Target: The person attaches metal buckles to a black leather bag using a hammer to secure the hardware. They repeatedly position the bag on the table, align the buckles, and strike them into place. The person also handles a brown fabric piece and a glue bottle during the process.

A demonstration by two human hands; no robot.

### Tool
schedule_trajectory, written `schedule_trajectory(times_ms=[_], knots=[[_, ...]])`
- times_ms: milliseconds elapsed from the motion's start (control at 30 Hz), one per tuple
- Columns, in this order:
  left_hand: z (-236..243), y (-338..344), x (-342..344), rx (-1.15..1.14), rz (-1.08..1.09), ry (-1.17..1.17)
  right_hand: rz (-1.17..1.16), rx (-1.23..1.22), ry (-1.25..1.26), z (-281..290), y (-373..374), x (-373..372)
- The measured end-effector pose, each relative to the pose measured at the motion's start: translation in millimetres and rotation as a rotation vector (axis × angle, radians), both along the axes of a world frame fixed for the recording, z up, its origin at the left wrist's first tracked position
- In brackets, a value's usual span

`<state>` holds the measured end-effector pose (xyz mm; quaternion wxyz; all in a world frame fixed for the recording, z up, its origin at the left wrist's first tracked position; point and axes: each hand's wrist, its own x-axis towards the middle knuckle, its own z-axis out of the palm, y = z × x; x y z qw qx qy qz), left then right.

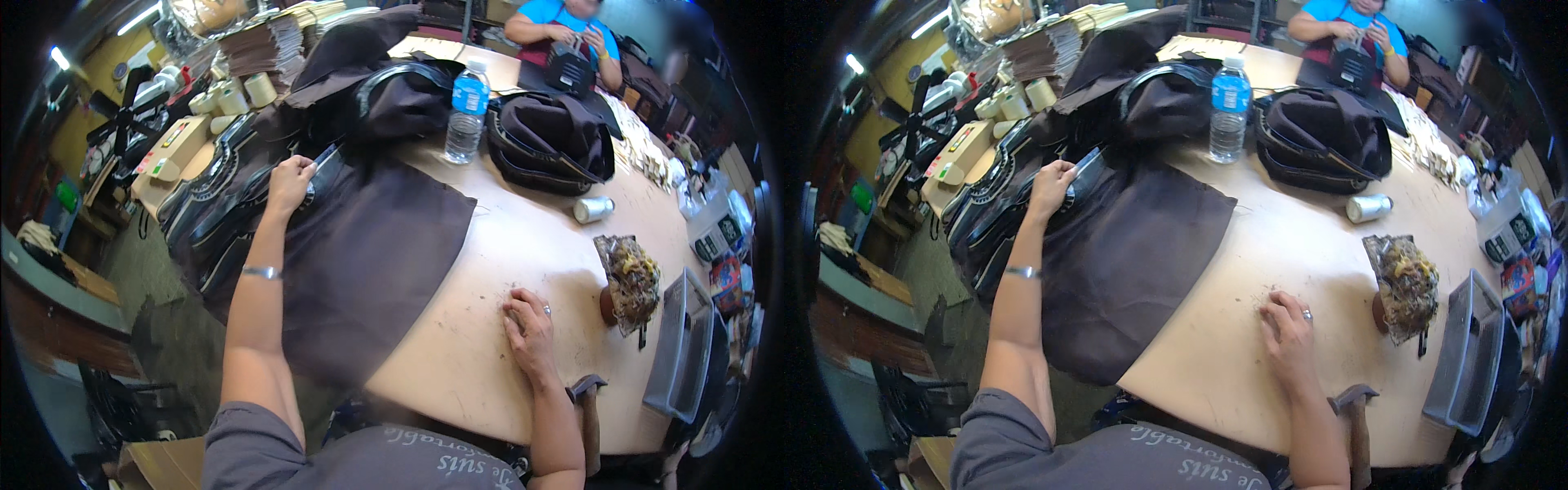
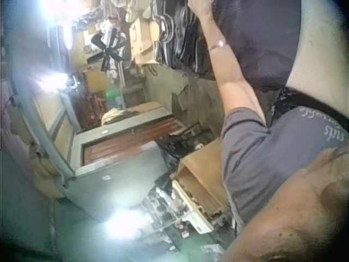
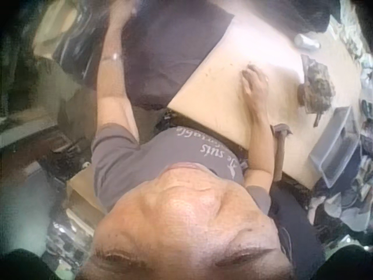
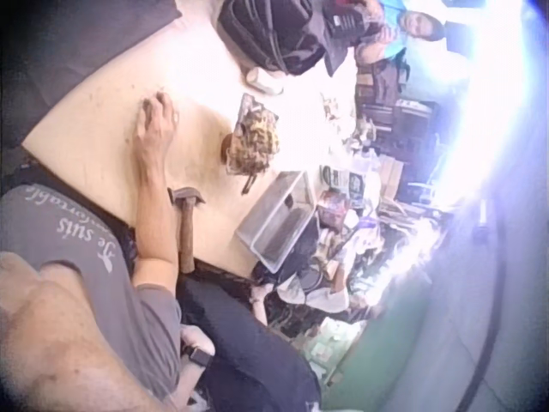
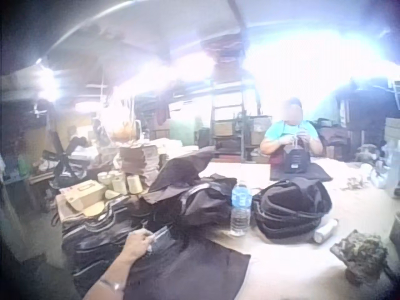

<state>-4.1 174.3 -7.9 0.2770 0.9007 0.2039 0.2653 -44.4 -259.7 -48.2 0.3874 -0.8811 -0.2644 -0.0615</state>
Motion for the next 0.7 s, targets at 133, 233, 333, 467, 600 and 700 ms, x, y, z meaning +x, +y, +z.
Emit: schedule_trajectory(times_ms=[133, 233, 333, 467, 600, 700], knots=[[50, -82, -40, -0.413, -0.421, -0.076, -0.008, -0.039, -0.125, -8, -14, 4], [78, -123, -86, -0.432, -0.536, 0.051, 0.004, 0.021, -0.153, -11, -16, 6], [64, -152, -108, -0.296, -0.545, -0.031, -0.019, 0.150, -0.093, -7, -15, 6], [75, -152, -130, -0.798, -0.656, -0.019, 0.038, 0.126, -0.173, -23, -18, 11], [50, -144, -130, -0.723, -0.706, 0.093, 0.065, 0.245, -0.149, -12, -8, 4], [37, -149, -148, -0.839, -0.886, 0.316, 0.056, 0.196, -0.153, -12, 6, -1]])
